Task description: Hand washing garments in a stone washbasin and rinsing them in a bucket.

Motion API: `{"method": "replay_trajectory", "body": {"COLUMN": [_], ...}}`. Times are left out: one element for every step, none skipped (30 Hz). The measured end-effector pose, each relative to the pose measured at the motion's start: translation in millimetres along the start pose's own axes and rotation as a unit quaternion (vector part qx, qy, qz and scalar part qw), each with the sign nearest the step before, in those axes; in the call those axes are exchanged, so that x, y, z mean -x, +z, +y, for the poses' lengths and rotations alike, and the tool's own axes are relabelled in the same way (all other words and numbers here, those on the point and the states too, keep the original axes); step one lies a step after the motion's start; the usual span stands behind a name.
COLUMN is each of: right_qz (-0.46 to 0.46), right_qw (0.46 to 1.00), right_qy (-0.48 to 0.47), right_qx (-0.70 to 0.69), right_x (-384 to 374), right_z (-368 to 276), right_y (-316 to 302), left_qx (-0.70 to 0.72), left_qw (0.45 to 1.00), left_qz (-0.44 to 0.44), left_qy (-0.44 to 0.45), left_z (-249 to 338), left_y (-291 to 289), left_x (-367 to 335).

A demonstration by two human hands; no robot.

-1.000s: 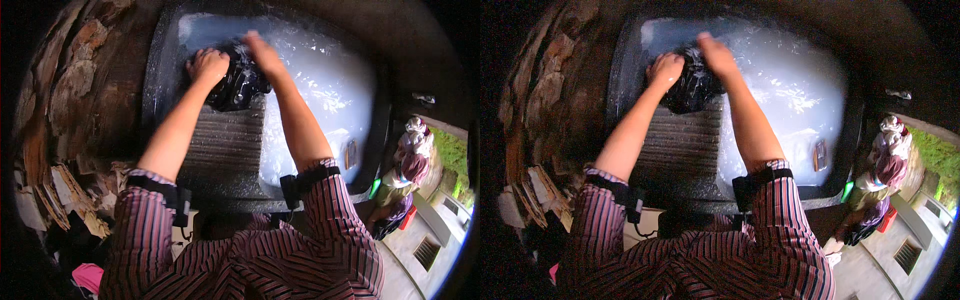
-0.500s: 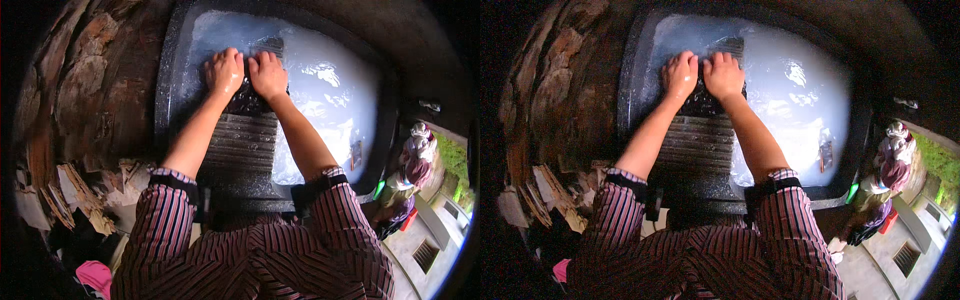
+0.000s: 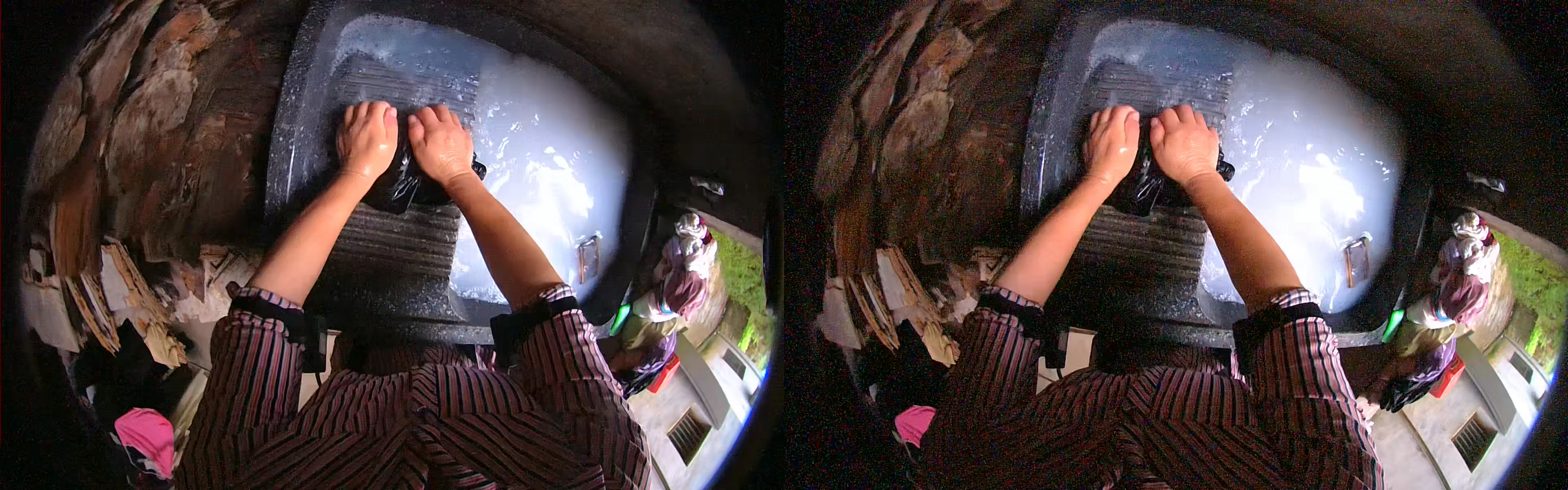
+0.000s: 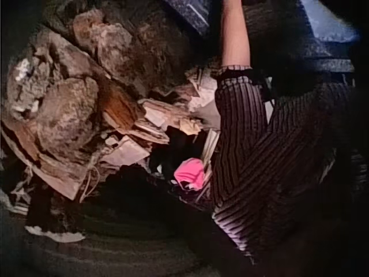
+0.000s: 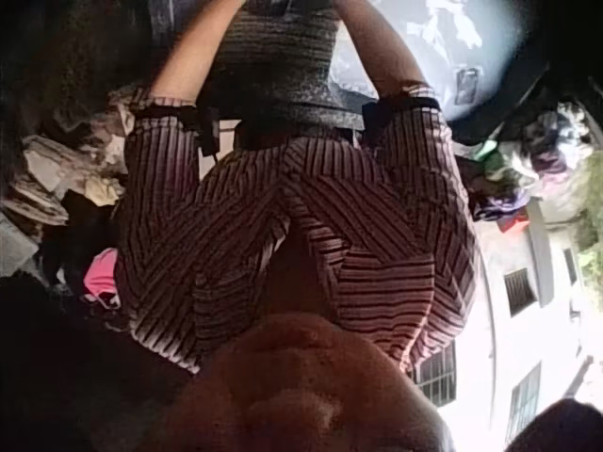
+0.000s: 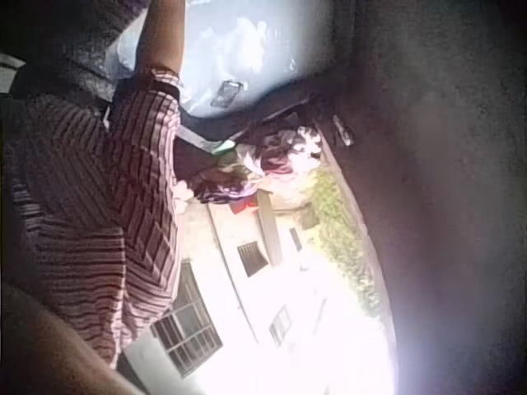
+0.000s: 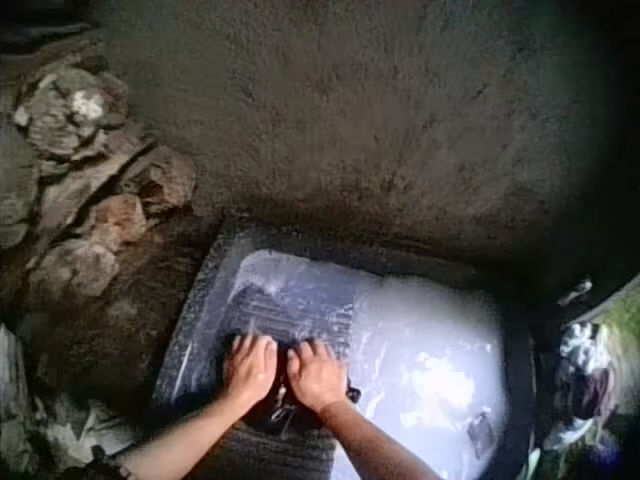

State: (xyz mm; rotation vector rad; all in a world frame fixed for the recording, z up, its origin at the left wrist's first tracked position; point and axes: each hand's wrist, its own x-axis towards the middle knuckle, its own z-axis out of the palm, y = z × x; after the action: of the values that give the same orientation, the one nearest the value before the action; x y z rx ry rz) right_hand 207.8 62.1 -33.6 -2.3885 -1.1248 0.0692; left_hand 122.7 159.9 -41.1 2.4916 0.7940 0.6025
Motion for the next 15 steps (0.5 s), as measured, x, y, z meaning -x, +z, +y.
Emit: {"method": "replay_trajectory", "body": {"right_qz": [-0.022, -0.049, -0.03, -0.009, -0.014, -0.01, -0.004, 0.005, 0.029, -0.025, -0.013, -0.033, -0.01, -0.011, -0.043], "right_qw": [0.999, 0.997, 0.992, 0.981, 0.974, 0.97, 0.968, 0.964, 0.96, 0.97, 0.982, 0.992, 0.997, 0.999, 0.999], "right_qy": [-0.02, -0.035, -0.1, -0.167, -0.207, -0.228, -0.242, -0.26, -0.272, -0.24, -0.189, -0.101, -0.042, 0.027, 0.01], "right_qx": [-0.024, -0.049, -0.076, -0.101, -0.091, -0.082, -0.061, -0.047, -0.057, 0.017, 0.017, 0.062, 0.065, 0.045, 0.025], "right_x": [4.9, 15.0, 31.2, 52.2, 78.0, 102.1, 112.4, 115.3, 86.5, 57.0, 27.1, 2.4, -14.2, -26.5, -20.3], "right_z": [2.9, 4.9, 8.5, 14.7, 15.8, 10.3, 12.8, 10.4, 7.8, 7.1, 11.1, 8.7, 4.4, 3.8, 4.7], "right_y": [-1.5, -5.7, -12.3, -22.7, -35.2, -41.1, -39.3, -35.5, -27.0, -23.4, -13.6, -6.5, -1.5, 0.4, -1.8], "left_qx": [-0.04, -0.078, -0.054, -0.028, 0.007, 0.043, 0.008, -0.037, -0.034, -0.035, -0.071, -0.115, -0.108, -0.09, -0.097], "left_qw": [0.999, 0.995, 0.996, 0.995, 0.996, 0.995, 0.998, 0.998, 0.998, 0.998, 0.996, 0.992, 0.992, 0.994, 0.995], "left_qz": [-0.028, -0.064, -0.07, -0.074, -0.073, -0.073, -0.063, -0.049, 0.042, 0.059, 0.024, 0.028, 0.06, 0.046, 0.026], "left_qy": [0.005, 0.006, 0.031, 0.057, 0.05, 0.044, 0.026, 0.005, 0.013, -0.011, -0.055, -0.041, -0.011, -0.03, -0.011], "left_z": [1.7, 2.7, 3.4, 9.6, 20.1, 27.6, 42.5, 52.9, 49.8, 42.4, 42.1, 36.0, 26.2, 23.0, 20.8], "left_y": [-5.5, -12.9, -26.2, -39.0, -48.9, -56.9, -56.1, -52.3, -36.7, -22.5, -12.7, -5.8, 1.4, 4.9, 2.5], "left_x": [4.2, 16.6, 35.7, 58.3, 83.1, 106.7, 124.4, 135.9, 117.7, 94.1, 57.7, 25.9, 1.4, -16.6, -10.4]}}
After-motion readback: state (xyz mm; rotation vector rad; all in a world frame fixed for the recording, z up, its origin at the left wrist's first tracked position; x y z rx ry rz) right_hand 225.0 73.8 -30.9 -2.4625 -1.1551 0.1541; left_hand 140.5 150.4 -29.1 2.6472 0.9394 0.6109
